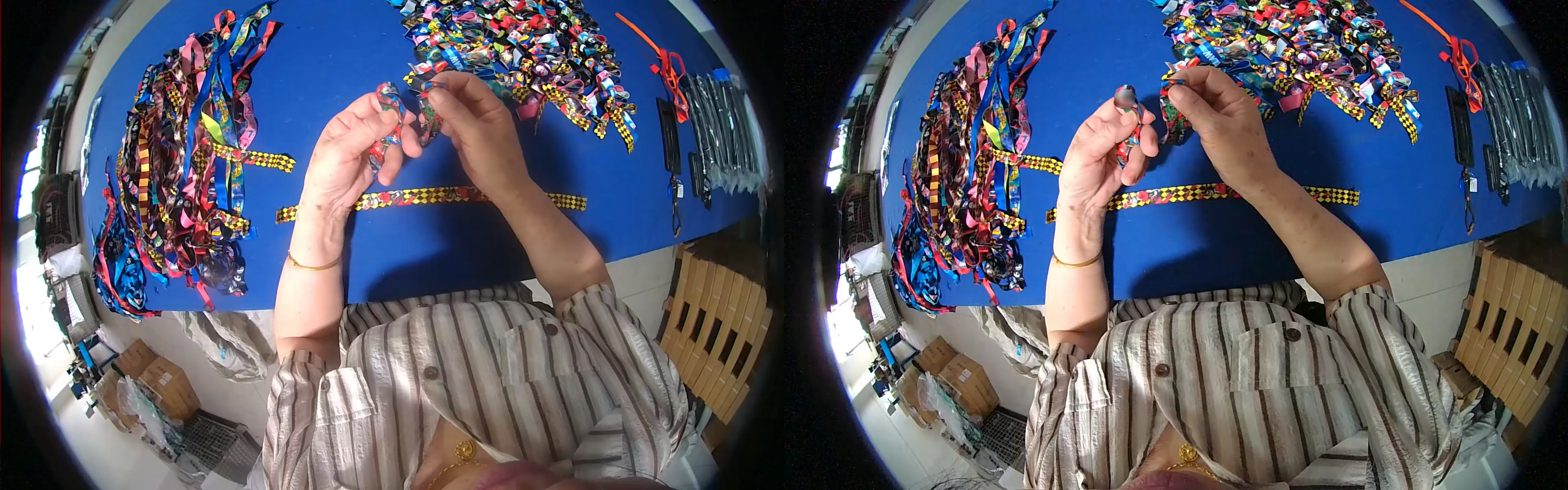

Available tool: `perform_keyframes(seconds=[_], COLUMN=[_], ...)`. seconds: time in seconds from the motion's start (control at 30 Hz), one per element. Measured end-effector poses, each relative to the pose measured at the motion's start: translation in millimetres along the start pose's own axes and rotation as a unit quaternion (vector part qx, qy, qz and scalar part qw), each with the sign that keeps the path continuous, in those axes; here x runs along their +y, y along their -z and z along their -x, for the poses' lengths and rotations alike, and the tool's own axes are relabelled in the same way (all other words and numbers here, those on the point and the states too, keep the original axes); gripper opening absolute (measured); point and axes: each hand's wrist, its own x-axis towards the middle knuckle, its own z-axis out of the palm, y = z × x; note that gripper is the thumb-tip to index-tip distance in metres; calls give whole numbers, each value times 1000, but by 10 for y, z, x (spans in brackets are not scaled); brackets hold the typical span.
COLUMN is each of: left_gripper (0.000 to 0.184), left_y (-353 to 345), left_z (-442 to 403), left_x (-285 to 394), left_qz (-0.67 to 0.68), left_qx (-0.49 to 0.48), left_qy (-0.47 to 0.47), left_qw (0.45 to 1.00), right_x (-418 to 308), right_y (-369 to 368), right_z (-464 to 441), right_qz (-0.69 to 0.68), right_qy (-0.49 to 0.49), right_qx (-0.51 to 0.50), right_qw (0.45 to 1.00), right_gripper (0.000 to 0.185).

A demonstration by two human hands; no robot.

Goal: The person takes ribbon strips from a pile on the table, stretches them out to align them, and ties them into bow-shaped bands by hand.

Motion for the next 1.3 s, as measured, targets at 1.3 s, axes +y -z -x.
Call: perform_keyframes(seconds=[1.3], left_gripper=[13], left_y=[-113], left_z=[46], left_x=[-56], left_qz=[-163], left_qx=[26], left_qy=[-23], left_qw=[986], right_x=[-203], right_y=[38], right_z=[-12], right_qz=[185], right_qy=[51], right_qx=[-148], right_qw=[970], right_gripper=[12])
